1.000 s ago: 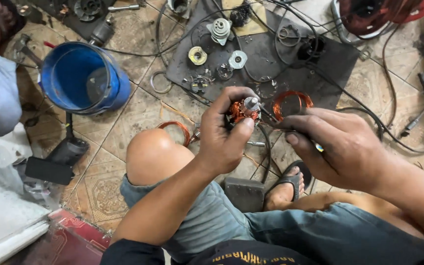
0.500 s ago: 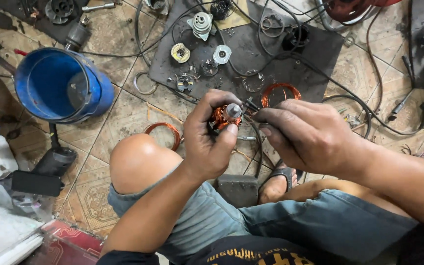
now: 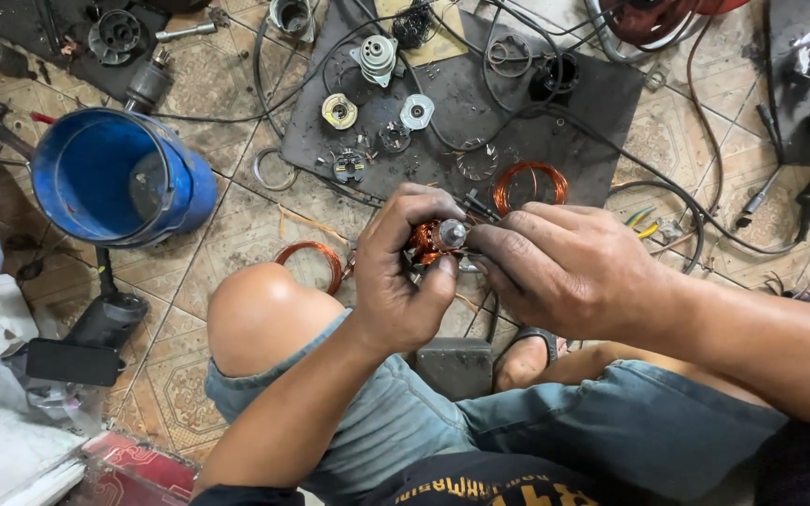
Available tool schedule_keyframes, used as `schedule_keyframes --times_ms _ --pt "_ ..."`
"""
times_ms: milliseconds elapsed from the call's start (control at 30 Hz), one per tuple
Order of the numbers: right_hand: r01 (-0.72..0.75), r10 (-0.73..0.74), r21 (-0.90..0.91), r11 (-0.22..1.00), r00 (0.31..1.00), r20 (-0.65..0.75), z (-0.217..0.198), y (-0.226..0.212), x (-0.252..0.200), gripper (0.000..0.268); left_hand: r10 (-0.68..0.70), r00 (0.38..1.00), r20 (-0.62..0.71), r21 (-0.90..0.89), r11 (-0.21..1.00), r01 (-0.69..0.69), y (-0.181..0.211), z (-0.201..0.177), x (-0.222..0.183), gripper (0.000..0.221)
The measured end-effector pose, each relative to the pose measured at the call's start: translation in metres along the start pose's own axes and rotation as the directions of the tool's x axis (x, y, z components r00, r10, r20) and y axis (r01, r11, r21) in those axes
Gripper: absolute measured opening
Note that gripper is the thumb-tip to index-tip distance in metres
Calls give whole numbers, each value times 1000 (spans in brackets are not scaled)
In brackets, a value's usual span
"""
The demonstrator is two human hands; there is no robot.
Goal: Manually winding and securing copper wire coils onto a motor armature for repair.
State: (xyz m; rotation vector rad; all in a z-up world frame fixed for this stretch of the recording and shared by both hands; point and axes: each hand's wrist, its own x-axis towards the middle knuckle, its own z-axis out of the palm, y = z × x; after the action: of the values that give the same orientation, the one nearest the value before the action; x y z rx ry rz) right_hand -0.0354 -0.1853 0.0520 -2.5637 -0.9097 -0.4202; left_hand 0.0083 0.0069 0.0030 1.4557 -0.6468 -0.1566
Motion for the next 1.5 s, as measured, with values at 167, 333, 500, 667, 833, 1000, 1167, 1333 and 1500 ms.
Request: schedule_keyframes --times_ms 167,333,500,667,833,1000,1167,1333,1500 --pt "20 -20 -4 1000 1000 -2 -2 -1 0 22 3 1000 12 -5 1000 -3 0 0 0 37" --pt "24 -24 -11 1000 1000 5 -2 0 -2 24 8 1000 16 8 1000 -8 2 0 0 36" --pt "56 -56 -18 998 998 31 -3 2 -3 30 4 999 37 25 1000 -5 4 -1 0 35" --pt "62 -62 -10 998 998 22 -1 1 -3 25 13 999 36 58 998 -15 7 -1 -1 34" --pt "66 -67 40 997 997 26 -3 1 -4 25 15 998 54 109 994 -21 11 -1 -2 32" --pt "42 -46 110 993 998 42 -2 2 -6 23 33 997 64 175 984 -44 10 0 -3 33" --pt "-29 29 192 981 1000 6 2 5 -10 24 -29 998 63 -5 1000 29 10 -3 -3 34" --pt "-206 215 412 888 976 26 7 -2 -6 37 15 999 28 -210 978 -9 2 -13 -2 32" --pt "-447 385 661 602 888 250 10 -10 -7 25 24 999 40 -155 988 -18 3 -21 -3 33"
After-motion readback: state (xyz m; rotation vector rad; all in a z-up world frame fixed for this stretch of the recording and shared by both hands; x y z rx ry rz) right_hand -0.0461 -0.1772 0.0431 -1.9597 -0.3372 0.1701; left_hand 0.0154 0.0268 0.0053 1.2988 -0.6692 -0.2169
